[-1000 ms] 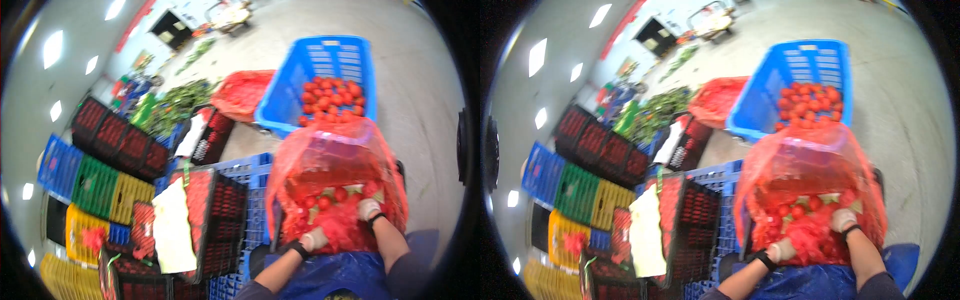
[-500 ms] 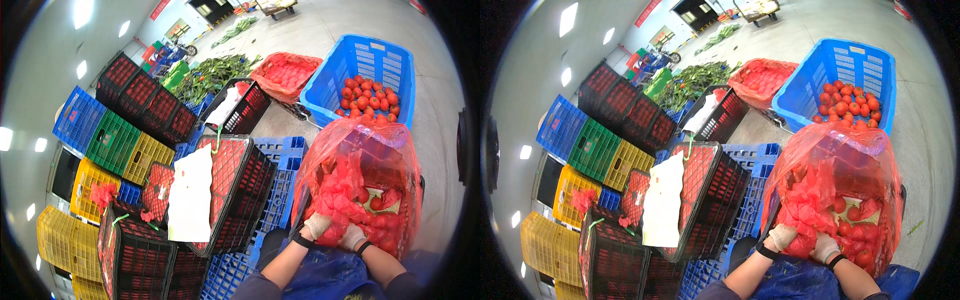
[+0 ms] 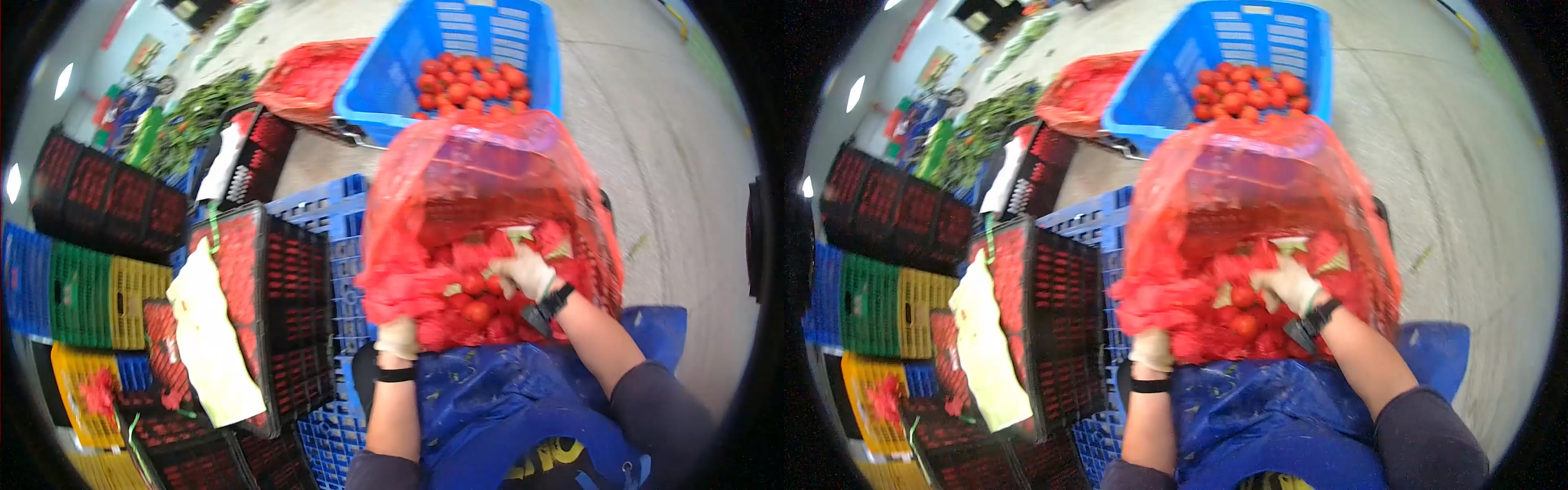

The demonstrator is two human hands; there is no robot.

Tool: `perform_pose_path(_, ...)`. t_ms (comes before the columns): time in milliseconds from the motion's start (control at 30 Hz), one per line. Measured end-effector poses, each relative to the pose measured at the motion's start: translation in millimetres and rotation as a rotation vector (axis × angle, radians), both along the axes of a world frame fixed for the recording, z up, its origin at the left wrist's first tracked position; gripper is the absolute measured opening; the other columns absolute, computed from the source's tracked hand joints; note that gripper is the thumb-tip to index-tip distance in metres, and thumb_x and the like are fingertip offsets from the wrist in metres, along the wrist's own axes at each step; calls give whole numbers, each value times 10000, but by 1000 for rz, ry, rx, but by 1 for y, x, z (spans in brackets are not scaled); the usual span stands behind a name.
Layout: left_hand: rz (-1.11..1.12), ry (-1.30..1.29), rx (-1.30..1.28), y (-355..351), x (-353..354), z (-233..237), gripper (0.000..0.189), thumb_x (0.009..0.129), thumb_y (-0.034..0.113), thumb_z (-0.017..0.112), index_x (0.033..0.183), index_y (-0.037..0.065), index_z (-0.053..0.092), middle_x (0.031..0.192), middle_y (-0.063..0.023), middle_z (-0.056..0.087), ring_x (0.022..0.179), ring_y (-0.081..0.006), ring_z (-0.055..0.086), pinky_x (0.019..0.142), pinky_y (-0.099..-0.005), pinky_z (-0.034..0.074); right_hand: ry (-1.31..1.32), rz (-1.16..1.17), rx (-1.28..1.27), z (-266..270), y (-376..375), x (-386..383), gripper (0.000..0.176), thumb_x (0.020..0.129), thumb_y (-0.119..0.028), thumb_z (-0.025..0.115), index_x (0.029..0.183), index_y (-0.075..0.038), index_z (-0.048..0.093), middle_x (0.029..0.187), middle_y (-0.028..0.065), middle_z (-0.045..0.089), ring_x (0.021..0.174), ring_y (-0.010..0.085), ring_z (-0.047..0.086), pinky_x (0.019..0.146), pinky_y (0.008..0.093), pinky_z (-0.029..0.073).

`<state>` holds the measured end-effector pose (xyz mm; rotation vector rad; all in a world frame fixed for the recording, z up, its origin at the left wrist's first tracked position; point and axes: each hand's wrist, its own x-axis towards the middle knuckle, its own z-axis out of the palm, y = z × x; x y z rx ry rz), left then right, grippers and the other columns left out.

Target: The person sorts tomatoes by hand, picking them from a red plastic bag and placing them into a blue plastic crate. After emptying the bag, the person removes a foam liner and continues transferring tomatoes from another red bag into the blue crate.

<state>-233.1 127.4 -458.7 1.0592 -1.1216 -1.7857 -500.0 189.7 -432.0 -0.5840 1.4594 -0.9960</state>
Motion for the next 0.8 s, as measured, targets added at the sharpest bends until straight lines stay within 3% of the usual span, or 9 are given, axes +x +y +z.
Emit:
perform_pose_path(67, 70, 106, 179, -8, -6, 20, 318, 949, 212, 551, 1237, 81, 524, 1193, -67, 587, 1085, -209, 564, 931, -361, 473, -104, -29, -152, 23, -14, -17, 85, 833, -168, 627, 857, -95, 590, 609, 0, 523, 491, 115, 510, 427, 274, 427)
perform_pose_path(133, -181, -1010, -841, -23, 22, -17, 328, 946, 194, 540, 1254, 80, 524, 1230, -88, 579, 1116, -242, 559, 945, -371, 465, 17, 111, -58, 56, -24, -26, 96, 836, -176, 635, 872, -95, 596, 629, 5, 542, 518, 101, 528, 450, 269, 432)
perform_pose_path(233, -302, -940, -528, -22, -5, 15, 397, 916, 259, 546, 1278, 95, 531, 1269, -146, 570, 1166, -331, 536, 977, -405, 442, 923, 678, -183, 7, -20, -42, 305, 731, -239, 684, 965, -48, 639, 791, 136, 677, 747, 256, 667, 642, 383, 515)
perform_pose_path(333, -661, -1240, -348, -11, -40, 40, 401, 861, 289, 586, 1223, 116, 579, 1244, -124, 591, 1161, -305, 548, 922, -397, 483, 1100, 1095, 206, 14, 6, -15, 354, 706, -270, 679, 998, -69, 683, 998, 178, 673, 997, 304, 648, 824, 402, 516)
perform_pose_path(400, -807, -1324, -376, 14, -31, -71, 408, 846, 317, 597, 1205, 123, 589, 1262, -118, 575, 1140, -283, 566, 887, -396, 502, 1079, 896, 100, -45, 39, 7, 342, 741, -271, 654, 1028, -86, 682, 1153, 195, 617, 1087, 326, 598, 856, 429, 505)
perform_pose_path(467, -888, -1778, -315, 44, -90, 16, 370, 871, 309, 558, 1187, 120, 596, 1315, -116, 538, 1154, -264, 566, 872, -385, 509, 1393, 1020, 374, -59, 45, 43, 357, 795, -246, 605, 1098, -63, 650, 1246, 218, 551, 1160, 335, 549, 855, 453, 500)
perform_pose_path(533, -967, -1725, -378, 40, -85, -55, 323, 886, 291, 531, 1138, 107, 612, 1264, -140, 574, 1142, -272, 574, 859, -383, 512, 1214, 596, 304, -119, 52, 41, 293, 828, -143, 525, 1059, 5, 629, 1021, 182, 662, 957, 337, 658, 746, 459, 528)
perform_pose_path(600, -1073, -1355, -379, 23, -70, -93, 324, 878, 250, 542, 1161, 122, 632, 1134, -147, 652, 1044, -351, 620, 891, -480, 487, 1258, 700, 322, -101, 44, 33, 260, 823, -141, 522, 1019, -24, 648, 961, 168, 684, 878, 353, 675, 733, 466, 537)
perform_pose_path(800, -484, -582, -875, -21, -55, -21, 307, 907, 142, 568, 1201, 54, 572, 1220, -95, 595, 1144, -254, 549, 986, -381, 444, 862, 289, 130, -74, 39, -24, 314, 747, -150, 657, 1039, -38, 635, 1011, 234, 644, 985, 381, 615, 833, 428, 499)
